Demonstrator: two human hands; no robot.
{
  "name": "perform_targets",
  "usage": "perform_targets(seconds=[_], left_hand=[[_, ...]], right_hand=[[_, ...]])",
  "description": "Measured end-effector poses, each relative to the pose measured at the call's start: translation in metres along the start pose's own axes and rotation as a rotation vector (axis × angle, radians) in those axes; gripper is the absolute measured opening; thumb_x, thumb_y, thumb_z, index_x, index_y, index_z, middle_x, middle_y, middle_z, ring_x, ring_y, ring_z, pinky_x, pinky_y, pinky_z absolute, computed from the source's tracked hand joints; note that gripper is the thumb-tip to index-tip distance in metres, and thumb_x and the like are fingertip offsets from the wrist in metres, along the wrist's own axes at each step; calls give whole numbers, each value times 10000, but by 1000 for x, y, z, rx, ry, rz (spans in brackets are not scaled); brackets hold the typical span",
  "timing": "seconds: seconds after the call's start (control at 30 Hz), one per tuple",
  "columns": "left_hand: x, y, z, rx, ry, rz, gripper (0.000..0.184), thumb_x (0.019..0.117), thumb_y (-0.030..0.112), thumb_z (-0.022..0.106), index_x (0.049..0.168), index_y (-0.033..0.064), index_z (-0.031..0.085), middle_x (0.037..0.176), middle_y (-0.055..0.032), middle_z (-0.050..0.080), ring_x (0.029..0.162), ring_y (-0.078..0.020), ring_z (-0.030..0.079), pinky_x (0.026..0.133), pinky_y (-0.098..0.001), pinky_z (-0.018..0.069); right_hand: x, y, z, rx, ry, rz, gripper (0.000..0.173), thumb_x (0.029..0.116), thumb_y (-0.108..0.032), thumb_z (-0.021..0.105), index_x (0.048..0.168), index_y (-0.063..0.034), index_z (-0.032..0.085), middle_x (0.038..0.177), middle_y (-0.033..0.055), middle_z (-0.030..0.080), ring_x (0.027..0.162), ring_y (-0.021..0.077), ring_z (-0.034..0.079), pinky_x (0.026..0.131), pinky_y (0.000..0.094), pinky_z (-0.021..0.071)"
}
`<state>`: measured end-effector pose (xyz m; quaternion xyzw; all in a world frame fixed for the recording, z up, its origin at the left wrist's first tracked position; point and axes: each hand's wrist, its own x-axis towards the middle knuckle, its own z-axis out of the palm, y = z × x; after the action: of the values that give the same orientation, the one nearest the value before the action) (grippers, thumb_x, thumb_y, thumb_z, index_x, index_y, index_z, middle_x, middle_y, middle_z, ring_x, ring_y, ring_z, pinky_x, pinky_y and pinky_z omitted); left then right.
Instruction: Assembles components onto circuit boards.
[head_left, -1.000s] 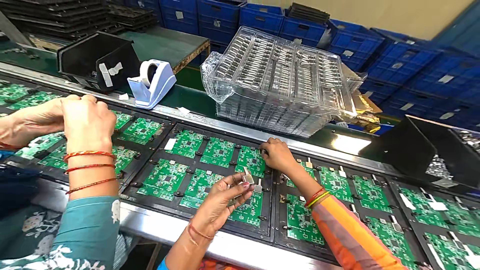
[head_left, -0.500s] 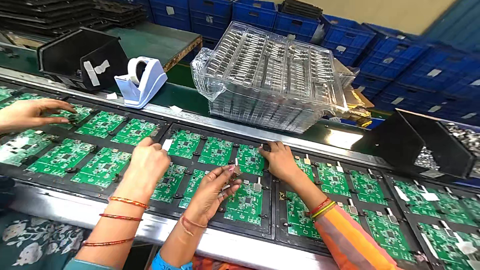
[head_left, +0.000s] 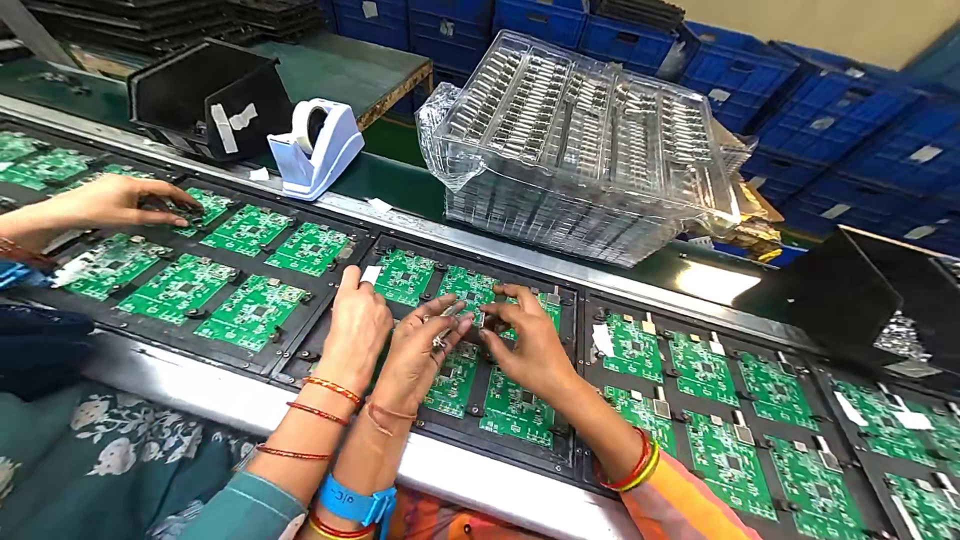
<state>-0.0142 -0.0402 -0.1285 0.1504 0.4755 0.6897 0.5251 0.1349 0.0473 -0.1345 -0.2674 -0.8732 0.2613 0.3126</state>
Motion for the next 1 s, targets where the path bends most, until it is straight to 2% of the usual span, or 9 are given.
perform_targets(seconds=[0.07,0.13,0.23,0.3,0.4,0.5,0.6,0.73,1.0], left_hand=[[0,3,2,-42,64,4,291,1041,-18,472,1311,3,578,1248,-127,664,996,-166,715,865,-265,590],[1,1,2,-48,95,-17,240,1069,53,479,1264,2,609,1143,-114,715,891,-143,729,786,-237,598],[3,-1,1,-3,97,-19,223,1076,66,471,1210,-10,633,1114,-124,734,827,-138,730,706,-224,591],[4,-3,0,30,91,6,221,1072,82,492,1210,17,652,1128,-104,726,822,-126,717,680,-217,579],[2,-1,3,119,128,23,203,1054,119,543,1211,80,667,1061,-44,680,754,-90,654,624,-193,541],[-2,1,6,172,133,35,192,1019,91,593,1193,51,665,965,-63,675,682,-90,627,581,-189,521],[-2,0,7,129,124,33,127,1002,63,607,1115,28,652,902,-56,688,695,-87,659,641,-195,562],[-9,8,13,131,111,28,147,1004,-11,574,1142,-21,625,933,-79,688,741,-102,692,727,-216,593],[-1,-8,0,181,5,73,151,988,8,621,1118,41,689,906,-48,685,653,-71,628,600,-179,546]], right_hand=[[-5,3,8,-18,-84,51,266,875,-20,706,1136,27,728,1268,229,604,938,257,695,812,388,606],[-9,7,14,-77,-162,63,290,866,-17,706,1154,17,715,1152,195,659,986,287,688,851,436,589],[-12,14,19,-211,-225,24,221,863,-51,730,1078,-8,709,1033,166,700,1014,337,681,901,499,553],[-13,16,20,-252,-225,2,186,868,-63,733,1046,-7,727,1031,175,707,1012,355,683,898,507,553],[-14,14,15,-265,-246,8,132,886,-71,726,1002,-10,741,1044,170,708,1029,352,676,900,499,548],[-14,14,13,-256,-247,7,118,875,-65,731,981,-15,745,1036,165,704,1012,345,673,888,493,546],[-17,13,13,-256,-232,-7,138,852,-61,741,982,-12,740,1033,175,688,997,347,671,872,493,553],[-18,11,9,-272,-263,41,133,870,-58,723,992,-7,740,1039,181,685,1002,350,669,877,491,547],[-25,21,4,-263,-236,19,74,876,-66,737,935,-22,750,1043,154,709,1011,323,679,904,478,546]])
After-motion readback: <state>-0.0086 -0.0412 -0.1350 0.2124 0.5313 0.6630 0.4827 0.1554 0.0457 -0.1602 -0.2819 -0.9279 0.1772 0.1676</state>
